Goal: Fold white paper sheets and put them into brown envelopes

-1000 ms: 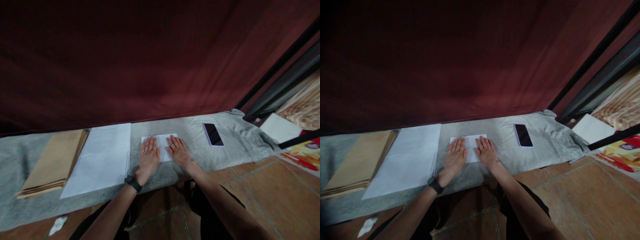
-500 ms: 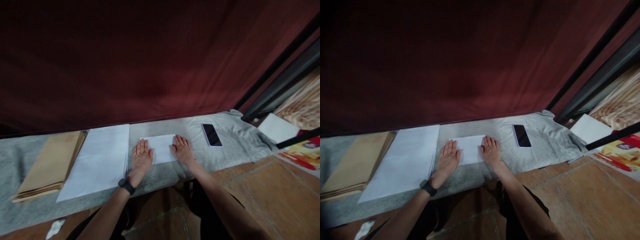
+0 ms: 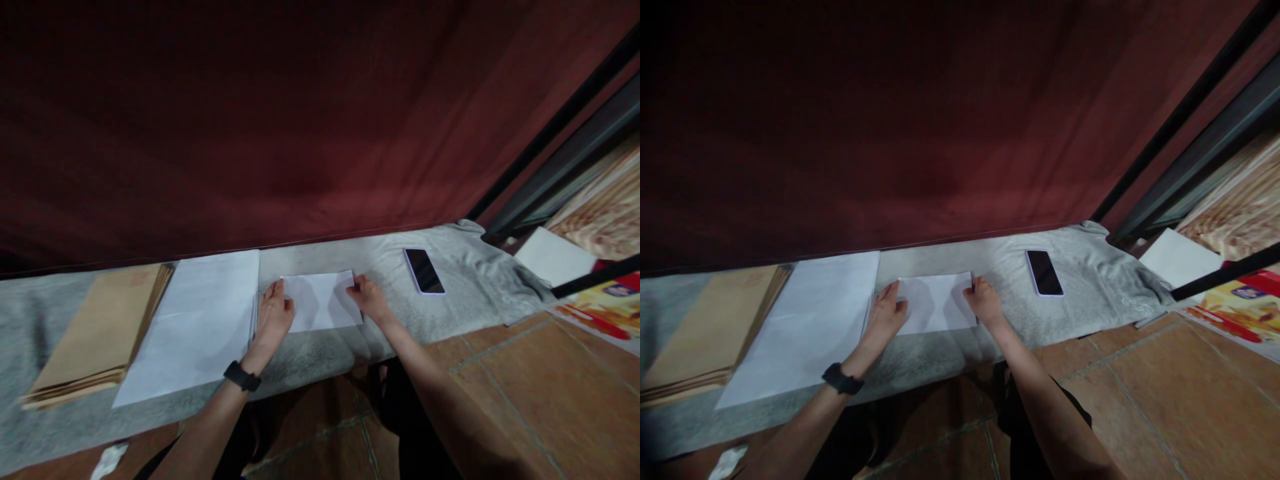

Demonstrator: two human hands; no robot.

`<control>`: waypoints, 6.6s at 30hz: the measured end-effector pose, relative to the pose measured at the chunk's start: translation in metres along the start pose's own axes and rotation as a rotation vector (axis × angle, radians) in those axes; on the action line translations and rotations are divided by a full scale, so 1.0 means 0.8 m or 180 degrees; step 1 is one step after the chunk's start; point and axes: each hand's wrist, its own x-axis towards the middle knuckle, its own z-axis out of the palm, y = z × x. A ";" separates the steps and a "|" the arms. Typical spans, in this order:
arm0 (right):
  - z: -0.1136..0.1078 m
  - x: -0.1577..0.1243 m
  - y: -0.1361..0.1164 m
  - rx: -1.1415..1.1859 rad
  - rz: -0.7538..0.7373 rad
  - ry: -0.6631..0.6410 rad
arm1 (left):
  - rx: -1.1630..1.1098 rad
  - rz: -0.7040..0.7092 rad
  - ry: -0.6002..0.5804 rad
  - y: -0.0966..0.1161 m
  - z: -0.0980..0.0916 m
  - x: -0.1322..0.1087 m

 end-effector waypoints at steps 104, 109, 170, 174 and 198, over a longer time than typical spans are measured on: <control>-0.016 -0.074 0.018 -0.0255 -0.2799 -0.1135 | -0.0896 0.1341 -0.1476 0.008 -0.034 -0.013; -0.013 -0.077 0.020 -0.0164 -0.2779 -0.1065 | -0.0822 0.1361 -0.1834 0.003 -0.052 -0.074; 0.079 -0.044 -0.071 -0.0745 -0.1445 0.0150 | 0.0727 -0.0803 -0.0128 0.034 -0.024 -0.008; 0.080 -0.043 -0.072 -0.0823 -0.1378 0.0091 | 0.0771 -0.0808 0.0104 0.036 -0.024 -0.012; 0.042 -0.018 -0.041 -0.0968 -0.0814 0.0489 | 0.0677 0.0568 -0.0448 0.047 0.019 -0.031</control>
